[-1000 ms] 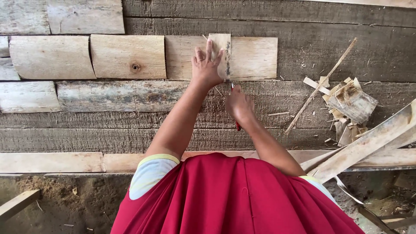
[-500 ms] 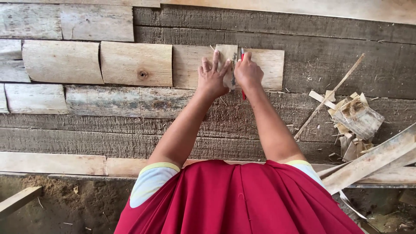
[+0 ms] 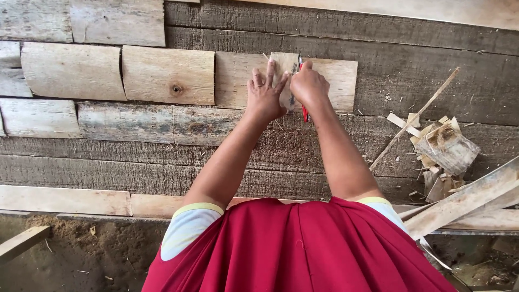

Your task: The person uses a red utility knife to cut small rectangular pieces of wood on a wooden workbench. They position the wood, score it with the knife, and snap off the cut sections, repeating the process on several pieces.

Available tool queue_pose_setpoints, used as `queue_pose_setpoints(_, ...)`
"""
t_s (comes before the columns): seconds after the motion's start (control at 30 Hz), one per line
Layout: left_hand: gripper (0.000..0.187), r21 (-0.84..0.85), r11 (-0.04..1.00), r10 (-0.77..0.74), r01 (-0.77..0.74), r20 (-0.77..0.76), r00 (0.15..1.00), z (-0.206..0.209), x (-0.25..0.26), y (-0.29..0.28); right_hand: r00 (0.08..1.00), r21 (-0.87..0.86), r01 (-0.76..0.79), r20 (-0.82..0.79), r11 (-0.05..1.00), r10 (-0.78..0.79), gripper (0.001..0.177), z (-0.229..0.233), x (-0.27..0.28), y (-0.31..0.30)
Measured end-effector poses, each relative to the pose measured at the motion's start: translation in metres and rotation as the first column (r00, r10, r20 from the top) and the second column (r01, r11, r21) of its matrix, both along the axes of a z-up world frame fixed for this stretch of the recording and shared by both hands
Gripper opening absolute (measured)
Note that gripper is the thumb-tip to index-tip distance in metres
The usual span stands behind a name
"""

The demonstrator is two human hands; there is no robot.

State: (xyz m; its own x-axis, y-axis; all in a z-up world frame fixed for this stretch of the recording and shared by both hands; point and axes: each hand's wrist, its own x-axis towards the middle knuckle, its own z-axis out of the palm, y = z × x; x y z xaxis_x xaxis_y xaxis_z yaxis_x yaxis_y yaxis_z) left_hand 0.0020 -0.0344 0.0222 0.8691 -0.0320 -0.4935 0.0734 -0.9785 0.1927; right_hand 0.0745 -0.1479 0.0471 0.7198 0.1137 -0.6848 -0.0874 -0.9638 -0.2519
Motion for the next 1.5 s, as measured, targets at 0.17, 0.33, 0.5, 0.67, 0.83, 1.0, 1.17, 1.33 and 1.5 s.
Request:
queue_pose_setpoints(0.17,0.097,0.003,1.0,0.006,-0.006,-0.005,1.0,-0.01,0.003,0.001,0.998,0.047,0.059,-0.021,0.997,-0.059,0.043,0.031,-0.02,0.004)
queue_pose_setpoints(0.33,0.093,0.016,1.0,0.0,0.0,-0.019,1.0,-0.008,0.003,-0.002,0.987,0.124,0.151,-0.078,0.981,-0.142,0.041,0.06,-0.042,0.001)
queue_pose_setpoints(0.5,0.093,0.012,1.0,0.0,0.0,-0.016,1.0,0.001,0.002,-0.003,0.987,0.093,0.115,-0.12,0.989,-0.104,0.04,0.07,-0.064,-0.004)
queue_pose_setpoints(0.67,0.097,-0.09,0.995,0.012,-0.037,-0.272,0.962,0.037,0.01,0.001,0.956,-0.015,0.163,-0.246,0.987,-0.161,0.055,0.081,-0.074,-0.003)
queue_pose_setpoints(0.83,0.095,-0.08,0.996,0.005,-0.027,-0.265,0.964,0.032,0.01,0.001,0.939,0.013,0.225,-0.269,0.974,-0.213,0.049,0.079,-0.089,-0.009)
queue_pose_setpoints(1.0,0.101,-0.075,0.997,0.002,-0.023,-0.266,0.964,0.038,0.008,0.001,0.921,-0.07,0.222,-0.314,0.973,-0.233,0.051,0.107,-0.107,-0.002)
queue_pose_setpoints(1.17,0.095,-0.107,0.993,0.02,-0.051,-0.27,0.963,0.043,0.007,-0.002,0.916,-0.074,0.233,-0.317,0.97,-0.245,0.048,0.106,-0.111,-0.013)
queue_pose_setpoints(1.33,0.098,-0.097,0.994,0.015,-0.044,-0.282,0.959,0.042,0.007,0.001,0.974,0.04,0.184,-0.14,0.982,-0.177,0.041,0.024,-0.08,-0.033)
queue_pose_setpoints(1.5,0.09,-0.001,1.0,-0.023,0.023,0.009,1.0,0.016,0.0,-0.001,0.991,-0.043,0.031,0.131,0.999,-0.025,0.042,-0.034,-0.026,-0.022)
